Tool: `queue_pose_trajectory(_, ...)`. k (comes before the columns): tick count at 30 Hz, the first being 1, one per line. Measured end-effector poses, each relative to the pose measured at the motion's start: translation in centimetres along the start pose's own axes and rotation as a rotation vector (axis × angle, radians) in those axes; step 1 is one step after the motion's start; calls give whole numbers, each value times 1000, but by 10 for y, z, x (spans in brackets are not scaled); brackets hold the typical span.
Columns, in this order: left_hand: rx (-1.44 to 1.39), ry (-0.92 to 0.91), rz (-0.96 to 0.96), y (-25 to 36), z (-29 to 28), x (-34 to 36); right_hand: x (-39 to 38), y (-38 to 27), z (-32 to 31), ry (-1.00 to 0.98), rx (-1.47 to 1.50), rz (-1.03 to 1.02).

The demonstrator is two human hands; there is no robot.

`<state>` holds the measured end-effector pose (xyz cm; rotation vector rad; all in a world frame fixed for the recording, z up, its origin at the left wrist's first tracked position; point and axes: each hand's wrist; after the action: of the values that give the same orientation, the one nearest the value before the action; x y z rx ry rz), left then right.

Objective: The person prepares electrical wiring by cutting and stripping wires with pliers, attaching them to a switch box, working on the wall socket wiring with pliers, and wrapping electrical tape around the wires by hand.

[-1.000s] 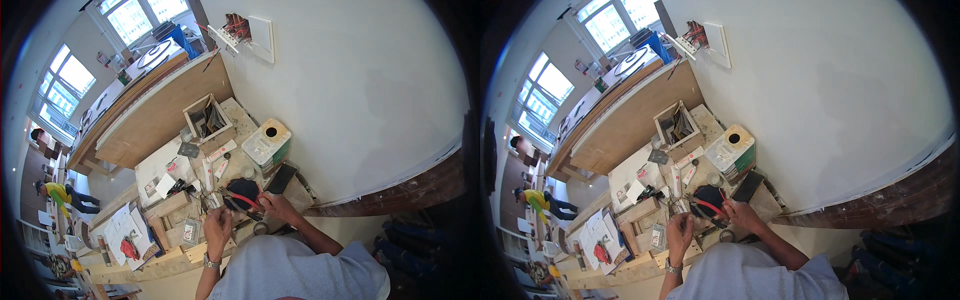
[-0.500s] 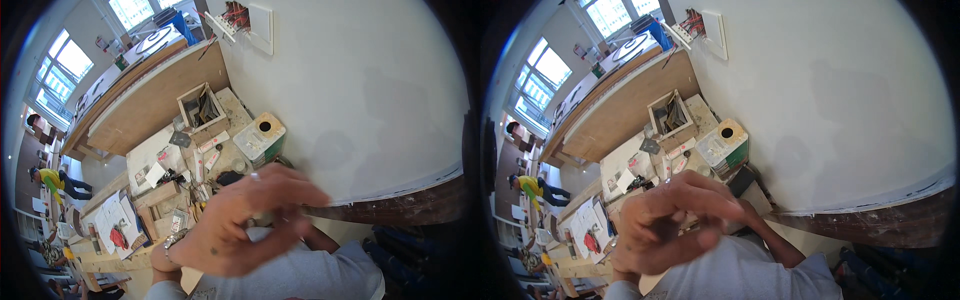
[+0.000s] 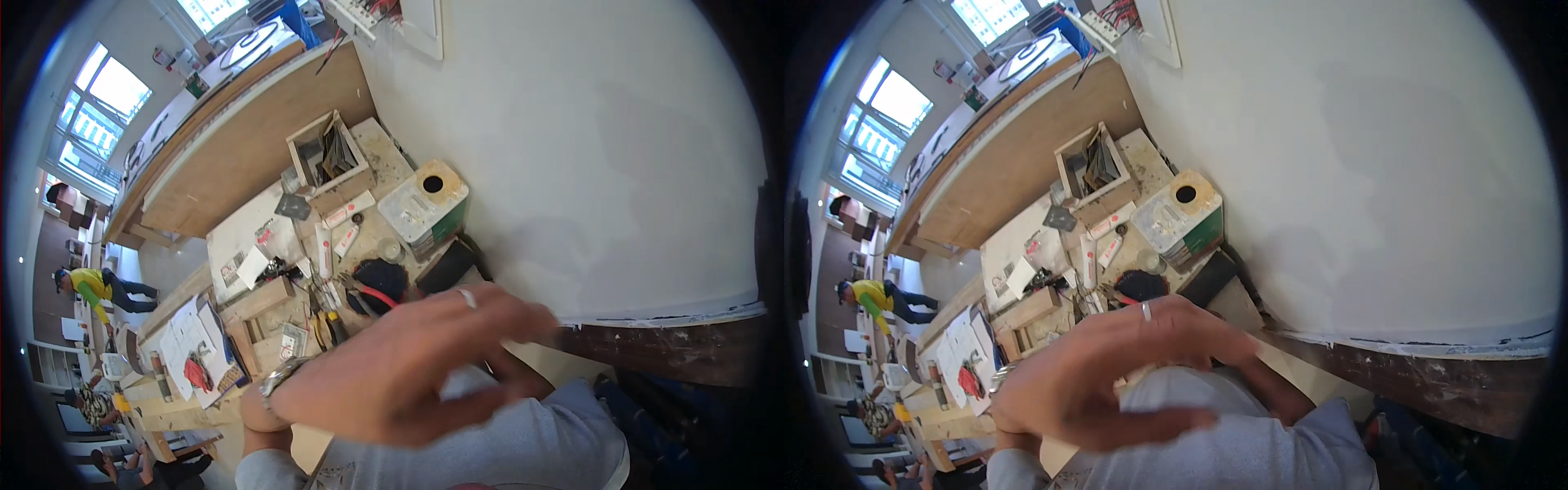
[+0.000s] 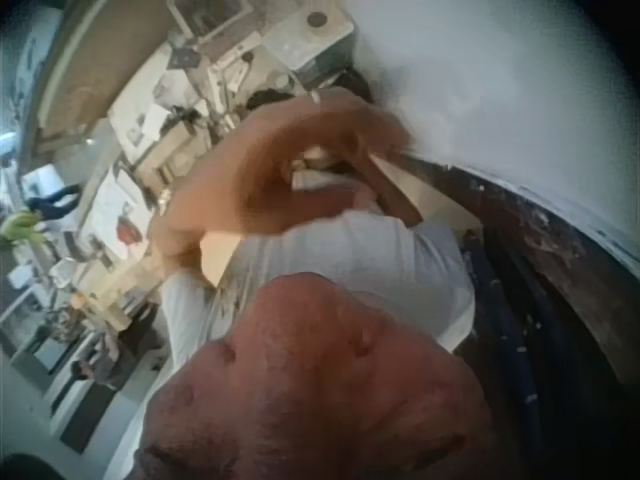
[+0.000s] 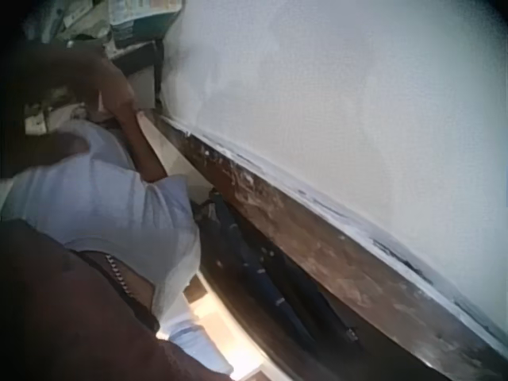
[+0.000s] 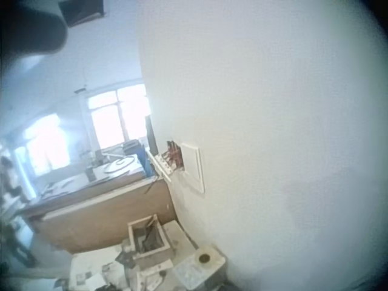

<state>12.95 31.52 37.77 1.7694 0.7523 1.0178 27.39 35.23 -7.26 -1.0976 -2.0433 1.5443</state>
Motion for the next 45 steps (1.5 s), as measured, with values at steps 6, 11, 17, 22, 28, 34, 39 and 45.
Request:
queue_pose_trajectory(6, 99, 379, -238, -89, -48, -9, 10, -3, -12, -104, -342, -1)
queue_pose_trajectory(11, -5, 697, -204, -132, -109, -8, 13, 4, -8, -64, -394, -25)
queue_pose_trajectory(17, 9, 1001, -63, -148, -204, 34, 14, 10, -6, -37, -354, -39)
queue_pose_trajectory(22, 108, 1097, 28, -139, -274, 78, 14, 19, -4, -16, -363, -82)
queue_pose_trajectory(28, 108, 1189, -13, -136, -313, 117, 12, 6, -10, -77, -374, 2)
queue_pose_trajectory(34, 132, 1157, -20, -138, -332, 141, 13, 18, -3, 44, -344, -103)
queue_pose_trajectory(39, 220, 1184, 59, -138, -345, 143, 17, 14, -3, 25, -340, -86)
queue_pose_trajectory(45, 282, 1112, -31, -121, -342, 144, 15, 11, -5, 47, -347, -99)
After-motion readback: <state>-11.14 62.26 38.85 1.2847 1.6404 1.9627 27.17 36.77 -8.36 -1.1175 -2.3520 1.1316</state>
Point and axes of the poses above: each hand's wrist, its own x-axis towards the middle knuckle, its own z-axis out of the palm, y = z × x, and after that the axes turned 11 degrees about z, right-handed
